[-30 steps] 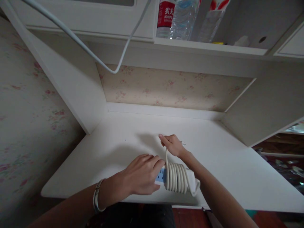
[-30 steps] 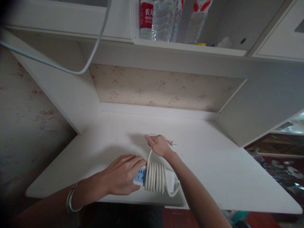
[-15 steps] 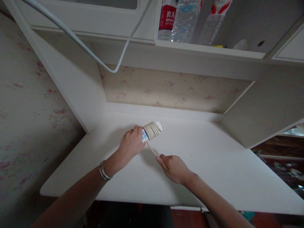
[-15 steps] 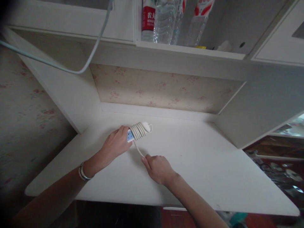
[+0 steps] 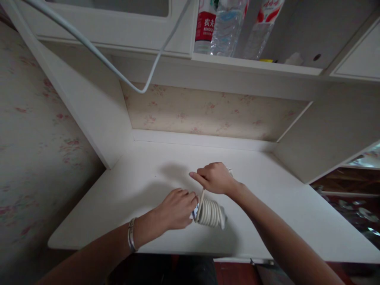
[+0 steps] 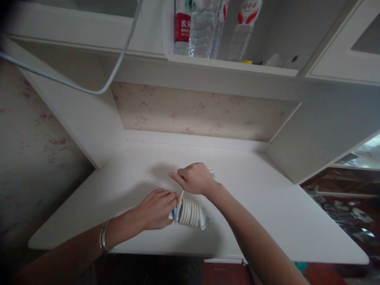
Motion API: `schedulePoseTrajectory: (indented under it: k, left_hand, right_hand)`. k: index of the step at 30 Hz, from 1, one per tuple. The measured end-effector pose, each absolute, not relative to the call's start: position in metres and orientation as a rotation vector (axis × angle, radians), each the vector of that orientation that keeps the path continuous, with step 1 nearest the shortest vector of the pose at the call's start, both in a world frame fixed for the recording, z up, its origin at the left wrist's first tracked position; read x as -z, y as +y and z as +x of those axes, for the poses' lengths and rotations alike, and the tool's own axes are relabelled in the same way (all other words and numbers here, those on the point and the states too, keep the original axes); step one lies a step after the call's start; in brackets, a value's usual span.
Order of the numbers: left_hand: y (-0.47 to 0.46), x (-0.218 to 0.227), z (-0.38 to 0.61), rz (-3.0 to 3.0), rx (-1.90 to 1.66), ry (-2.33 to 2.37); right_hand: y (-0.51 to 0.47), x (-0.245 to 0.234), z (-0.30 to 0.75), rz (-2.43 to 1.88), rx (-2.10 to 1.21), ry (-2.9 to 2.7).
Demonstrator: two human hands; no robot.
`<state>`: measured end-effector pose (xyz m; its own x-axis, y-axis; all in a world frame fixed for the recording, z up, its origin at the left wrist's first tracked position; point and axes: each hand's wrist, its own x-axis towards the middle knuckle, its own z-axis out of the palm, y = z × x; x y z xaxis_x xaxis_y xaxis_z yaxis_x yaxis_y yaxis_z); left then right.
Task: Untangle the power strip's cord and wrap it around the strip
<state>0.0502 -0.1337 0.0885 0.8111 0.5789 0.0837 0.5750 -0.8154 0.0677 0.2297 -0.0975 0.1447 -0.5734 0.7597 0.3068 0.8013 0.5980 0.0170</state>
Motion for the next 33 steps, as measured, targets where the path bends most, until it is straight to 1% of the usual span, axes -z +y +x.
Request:
schedulePoseTrajectory:
  k: [2,4,7,13,17,19,22,24,27,29,31,33]
  left_hand:
    - [-0.144,-0.097,0.045,2.951,-0.212,0.872]
    - [-0.15,-0.106,0.038,2.942,-0.28,0.855]
    - [-0.154,-0.116,0.03,2.918,-0.365,0.865]
    - [-0.153,-0.121,0.029,2.8,-0.508,0.87]
    - [-0.151,-0.122,0.034,2.647,-0.609,0.969]
    - [-0.148,-0.123,0.036,2.55,-0.656,1.046]
    - [-0.144,-0.124,0.04,2.376,-0.726,1.21]
    - [-0.141,-0.122,0.043,2.261,-0.762,1.322]
    - [-0.135,-0.115,0.048,2.147,-0.798,1.43]
    - [-0.131,-0.107,0.05,2.107,-0.815,1.47]
    - [-0.127,-0.098,0.05,2.075,-0.821,1.492]
    - [-0.123,-0.087,0.049,2.05,-0.814,1.484]
  right_hand:
    - [-0.089,-0.139,0.234,-1.314,0.038,-2.523]
    - [-0.085,-0.129,0.238,-1.317,-0.22,-2.457]
    - [-0.086,-0.11,0.242,-1.358,-0.568,-2.258]
    - [-0.106,-0.078,0.24,-1.312,-0.964,-2.015]
    - [-0.127,-0.06,0.241,-1.139,-1.307,-1.652]
    - [-0.138,-0.051,0.243,-1.068,-1.338,-1.565]
    - [-0.151,-0.044,0.244,-1.153,-1.368,-1.47]
    - [-0.158,-0.043,0.243,-1.147,-1.491,-1.362]
    - [-0.169,-0.045,0.244,-0.934,-1.719,-1.182]
    - [-0.175,-0.045,0.244,-0.809,-1.777,-1.102]
    - [-0.18,-0.042,0.242,-0.826,-1.719,-1.12]
    - [-0.182,-0.038,0.238,-0.984,-1.544,-1.21]
